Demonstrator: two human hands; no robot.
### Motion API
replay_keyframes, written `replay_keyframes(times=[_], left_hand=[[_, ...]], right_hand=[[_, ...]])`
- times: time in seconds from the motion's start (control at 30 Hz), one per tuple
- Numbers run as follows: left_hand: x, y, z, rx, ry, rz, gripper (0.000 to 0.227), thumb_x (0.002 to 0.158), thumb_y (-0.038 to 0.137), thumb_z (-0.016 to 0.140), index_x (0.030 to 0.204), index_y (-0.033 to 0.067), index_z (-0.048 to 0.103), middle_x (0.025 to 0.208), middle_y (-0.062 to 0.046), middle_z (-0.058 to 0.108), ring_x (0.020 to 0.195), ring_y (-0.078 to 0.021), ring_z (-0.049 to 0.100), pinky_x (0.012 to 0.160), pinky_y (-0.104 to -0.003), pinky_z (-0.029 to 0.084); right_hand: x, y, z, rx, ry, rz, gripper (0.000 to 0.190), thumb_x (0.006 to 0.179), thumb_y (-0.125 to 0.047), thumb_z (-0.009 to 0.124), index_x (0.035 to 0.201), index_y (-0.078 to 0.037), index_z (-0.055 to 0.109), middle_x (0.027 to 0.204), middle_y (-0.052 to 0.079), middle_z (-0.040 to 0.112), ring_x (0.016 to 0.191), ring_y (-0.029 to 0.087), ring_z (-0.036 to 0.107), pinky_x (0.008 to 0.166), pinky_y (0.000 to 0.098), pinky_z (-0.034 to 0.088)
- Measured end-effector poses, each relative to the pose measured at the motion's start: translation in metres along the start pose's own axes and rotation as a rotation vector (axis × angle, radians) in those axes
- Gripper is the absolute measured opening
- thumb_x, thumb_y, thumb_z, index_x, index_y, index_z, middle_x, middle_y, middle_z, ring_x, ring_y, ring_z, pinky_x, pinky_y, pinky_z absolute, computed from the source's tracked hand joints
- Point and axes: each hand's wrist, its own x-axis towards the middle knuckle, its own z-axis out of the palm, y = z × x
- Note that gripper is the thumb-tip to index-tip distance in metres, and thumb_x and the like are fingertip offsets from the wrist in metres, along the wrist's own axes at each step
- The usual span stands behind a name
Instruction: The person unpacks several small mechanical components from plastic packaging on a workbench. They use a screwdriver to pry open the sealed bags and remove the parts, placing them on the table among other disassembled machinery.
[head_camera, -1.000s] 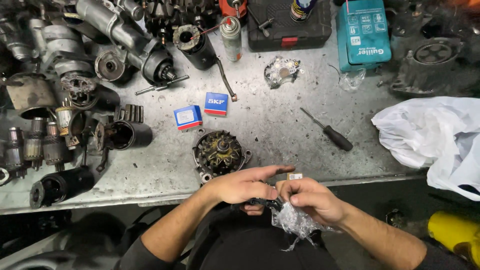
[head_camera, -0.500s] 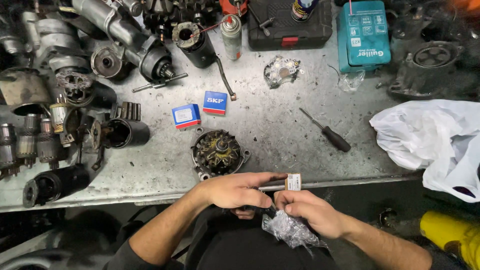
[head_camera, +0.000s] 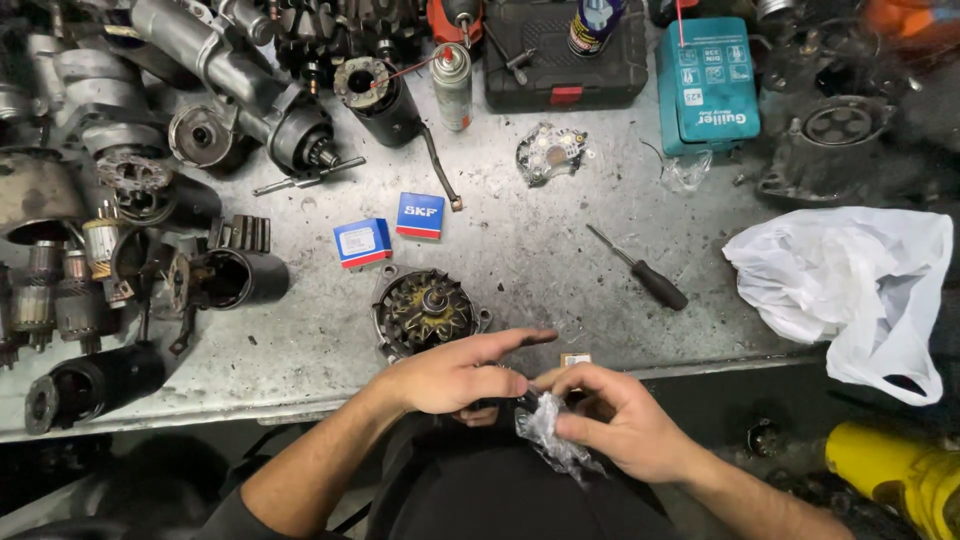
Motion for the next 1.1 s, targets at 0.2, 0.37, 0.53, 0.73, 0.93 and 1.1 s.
replay_keyframes(times=[0.2,0.37,0.53,0.73,0.93,1.1], left_hand=[[0.007,0.0,0.006,0.066,0.016,-0.025,0.07,0.098,0.017,0.057,0.162,0.0117,0.032,0.073,0.001,0.053,0.052,-0.0085,0.047,0.047,-0.026,0.039],[0.013,-0.003,0.01,0.072,-0.029,-0.047,0.068,0.097,0.018,0.056,0.162,0.0142,0.034,0.076,0.002,0.054,0.053,-0.0075,0.046,0.046,-0.026,0.038],[0.017,0.004,0.016,0.101,-0.02,-0.088,0.066,0.098,0.022,0.056,0.161,0.0149,0.038,0.081,0.003,0.056,0.057,-0.0062,0.048,0.049,-0.024,0.04],[0.023,-0.002,0.015,0.297,0.012,-0.082,0.066,0.1,0.032,0.057,0.159,0.0115,0.037,0.102,0.001,0.066,0.074,-0.0063,0.059,0.062,-0.025,0.049],[0.023,0.01,0.023,0.373,0.043,-0.081,0.072,0.097,0.037,0.055,0.161,0.0122,0.034,0.103,-0.004,0.069,0.072,-0.0092,0.062,0.063,-0.028,0.054],[0.023,0.007,0.024,0.305,0.181,-0.078,0.07,0.097,0.03,0.058,0.161,0.0132,0.034,0.078,-0.003,0.061,0.058,-0.0102,0.055,0.051,-0.029,0.046]], right_hand=[[-0.006,0.053,-0.009,0.383,0.22,0.16,0.047,0.079,0.004,0.083,0.115,-0.005,0.052,0.099,0.016,0.076,0.083,0.013,0.067,0.073,0.0276,0.055],[-0.004,0.043,-0.019,0.474,0.051,0.088,0.046,0.086,0.006,0.078,0.11,-0.009,0.041,0.103,0.012,0.069,0.078,0.007,0.053,0.069,0.0227,0.045],[0.003,0.009,-0.028,0.648,-0.078,0.251,0.04,0.087,0.005,0.069,0.106,-0.011,0.037,0.101,0.009,0.06,0.073,0.008,0.05,0.062,0.0222,0.04],[0.014,-0.021,-0.037,0.554,-0.219,0.333,0.042,0.084,0.008,0.07,0.105,-0.009,0.038,0.104,0.006,0.055,0.072,0.005,0.05,0.057,0.0209,0.038],[0.02,-0.035,-0.041,0.216,-0.195,0.452,0.039,0.078,0.007,0.078,0.099,-0.008,0.048,0.096,0.0,0.058,0.056,0.002,0.036,0.05,0.0216,0.032],[0.011,-0.013,-0.04,0.142,-0.015,0.364,0.032,0.078,0.005,0.083,0.098,-0.005,0.06,0.077,-0.005,0.048,0.056,0.003,0.033,0.05,0.0231,0.03]])
